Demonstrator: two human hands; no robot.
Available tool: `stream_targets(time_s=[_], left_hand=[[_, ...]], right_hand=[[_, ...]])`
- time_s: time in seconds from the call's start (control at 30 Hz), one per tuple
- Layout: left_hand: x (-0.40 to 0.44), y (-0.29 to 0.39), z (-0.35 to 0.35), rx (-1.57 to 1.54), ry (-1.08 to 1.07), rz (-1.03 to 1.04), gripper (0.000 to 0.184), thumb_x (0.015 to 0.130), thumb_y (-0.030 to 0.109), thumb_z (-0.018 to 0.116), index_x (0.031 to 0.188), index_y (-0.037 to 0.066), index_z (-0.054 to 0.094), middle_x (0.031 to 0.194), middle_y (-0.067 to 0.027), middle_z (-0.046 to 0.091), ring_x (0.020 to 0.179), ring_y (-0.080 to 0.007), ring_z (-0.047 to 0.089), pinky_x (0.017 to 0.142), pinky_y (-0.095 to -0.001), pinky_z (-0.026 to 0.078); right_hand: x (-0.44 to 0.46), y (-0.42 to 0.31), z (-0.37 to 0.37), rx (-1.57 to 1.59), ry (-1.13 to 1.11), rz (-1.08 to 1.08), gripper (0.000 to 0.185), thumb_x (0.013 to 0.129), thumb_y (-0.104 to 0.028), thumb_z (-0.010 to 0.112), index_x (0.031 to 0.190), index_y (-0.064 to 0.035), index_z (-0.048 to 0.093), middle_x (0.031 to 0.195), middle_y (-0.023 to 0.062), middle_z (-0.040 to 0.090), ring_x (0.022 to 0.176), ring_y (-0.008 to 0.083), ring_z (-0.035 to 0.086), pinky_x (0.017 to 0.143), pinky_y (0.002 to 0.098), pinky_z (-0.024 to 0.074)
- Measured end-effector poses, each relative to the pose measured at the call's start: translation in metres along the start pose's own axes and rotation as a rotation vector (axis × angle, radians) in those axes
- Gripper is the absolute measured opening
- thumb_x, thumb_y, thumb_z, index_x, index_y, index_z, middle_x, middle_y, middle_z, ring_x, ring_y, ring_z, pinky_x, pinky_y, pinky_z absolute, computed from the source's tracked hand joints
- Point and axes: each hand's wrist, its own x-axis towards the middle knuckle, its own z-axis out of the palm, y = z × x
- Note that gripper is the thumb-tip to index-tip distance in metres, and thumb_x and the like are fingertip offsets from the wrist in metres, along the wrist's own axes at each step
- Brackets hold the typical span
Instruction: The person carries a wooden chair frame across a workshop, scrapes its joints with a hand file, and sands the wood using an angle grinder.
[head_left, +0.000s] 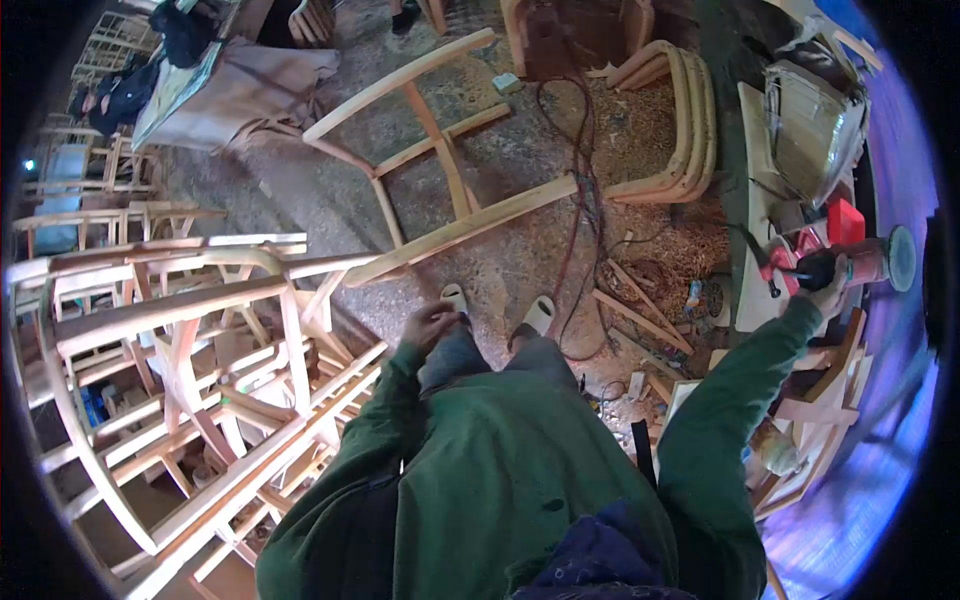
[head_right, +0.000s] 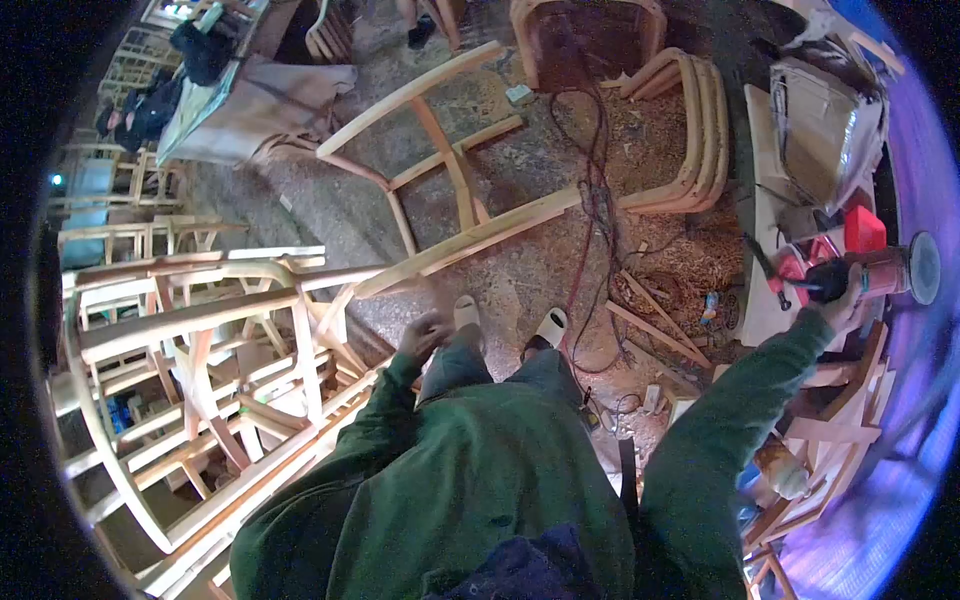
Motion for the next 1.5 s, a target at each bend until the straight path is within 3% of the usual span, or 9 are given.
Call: stream_targets(time_s=[0.07, 0.37, 0.6, 0.83, 0.93, 1.2, 1.27, 1.4, 1.5], left_hand=[[0.019, 0.052, 0.041, 0.24, -0.088, 0.349, 0.033, 0.088, 0.015, 0.067, 0.116, -0.002, 0.062, 0.106, -0.007, 0.066, 0.089, -0.0129, 0.061, 0.076, -0.0257, 0.051], [0.076, 0.166, 0.183, -0.504, -0.53, 0.334, 0.061, 0.089, 0.017, 0.067, 0.139, 0.0, 0.038, 0.131, -0.0115, 0.053, 0.121, -0.0197, 0.05, 0.102, -0.0343, 0.042], [0.1, 0.185, 0.156, -0.676, -0.384, 0.162, 0.048, 0.085, 0.017, 0.071, 0.126, -0.001, 0.053, 0.118, -0.0077, 0.06, 0.107, -0.016, 0.057, 0.096, -0.0332, 0.044], [0.109, 0.201, 0.119, -0.786, -0.484, 0.099, 0.042, 0.082, 0.015, 0.071, 0.119, 0.001, 0.057, 0.109, -0.0053, 0.063, 0.099, -0.014, 0.059, 0.088, -0.0295, 0.048], [0.127, 0.187, 0.127, -0.789, -0.475, 0.09, 0.042, 0.084, 0.019, 0.069, 0.12, 0.001, 0.056, 0.108, -0.0046, 0.063, 0.098, -0.0141, 0.059, 0.086, -0.0294, 0.048], [0.144, 0.192, 0.15, -0.932, -0.208, 0.196, 0.049, 0.092, 0.026, 0.058, 0.133, 0.003, 0.046, 0.123, -0.0086, 0.057, 0.107, -0.0169, 0.058, 0.088, -0.0332, 0.048], [0.149, 0.185, 0.151, -0.639, -0.11, 0.604, 0.058, 0.088, 0.02, 0.062, 0.139, 0.004, 0.039, 0.129, -0.0095, 0.053, 0.112, -0.0182, 0.056, 0.091, -0.0336, 0.048], [0.149, 0.175, 0.162, -1.397, -0.35, 0.076, 0.083, 0.078, 0.004, 0.07, 0.148, 0.007, 0.024, 0.14, -0.0099, 0.044, 0.123, -0.0205, 0.048, 0.099, -0.0341, 0.043], [0.145, 0.167, 0.166, -1.036, -0.275, 0.261, 0.098, 0.071, -0.005, 0.073, 0.151, 0.009, 0.017, 0.145, -0.0086, 0.038, 0.129, -0.0202, 0.042, 0.105, -0.0332, 0.038]], right_hand=[[-0.068, -0.012, 0.042, -0.045, -0.094, -0.121, 0.036, 0.074, -0.017, 0.077, 0.101, 0.0002, 0.06, 0.084, 0.0129, 0.066, 0.066, 0.0246, 0.065, 0.056, 0.0331, 0.0568], [-0.253, 0.023, 0.134, -1.103, -0.699, -0.076, 0.078, 0.067, -0.021, 0.079, 0.133, 0.0006, 0.044, 0.121, 0.0207, 0.056, 0.108, 0.0309, 0.056, 0.094, 0.039, 0.0434], [-0.349, 0.04, 0.192, -0.95, -1.105, -0.028, 0.062, 0.076, -0.02, 0.072, 0.126, 0.001, 0.044, 0.107, 0.0152, 0.056, 0.099, 0.0228, 0.058, 0.085, 0.0362, 0.0477], [-0.319, 0.071, 0.218, -0.27, -1.187, 1.214, 0.055, 0.08, -0.024, 0.069, 0.125, -0.0005, 0.046, 0.108, 0.0097, 0.057, 0.096, 0.0207, 0.06, 0.083, 0.0327, 0.0499], [-0.306, 0.084, 0.235, -0.111, -1.283, 1.353, 0.051, 0.081, -0.023, 0.067, 0.123, -0.0004, 0.048, 0.105, 0.0083, 0.059, 0.094, 0.0196, 0.061, 0.08, 0.033, 0.0515], [-0.294, 0.14, 0.26, -0.277, -1.206, 1.283, 0.046, 0.077, -0.018, 0.072, 0.117, -0.0028, 0.055, 0.102, 0.0053, 0.061, 0.09, 0.017, 0.062, 0.077, 0.0329, 0.0527], [-0.292, 0.146, 0.26, -0.312, -1.246, 1.27, 0.045, 0.078, -0.019, 0.072, 0.115, -0.0023, 0.056, 0.1, 0.0054, 0.062, 0.09, 0.0179, 0.062, 0.078, 0.0334, 0.0535], [-0.284, 0.174, 0.253, -0.305, -1.291, 1.142, 0.04, 0.079, -0.022, 0.072, 0.111, -0.002, 0.058, 0.095, 0.0074, 0.064, 0.085, 0.0197, 0.065, 0.074, 0.034, 0.0566], [-0.282, 0.166, 0.272, -0.407, -1.141, 1.327, 0.036, 0.079, -0.024, 0.072, 0.105, -0.0024, 0.06, 0.092, 0.0099, 0.065, 0.076, 0.0211, 0.066, 0.067, 0.0344, 0.0584]])
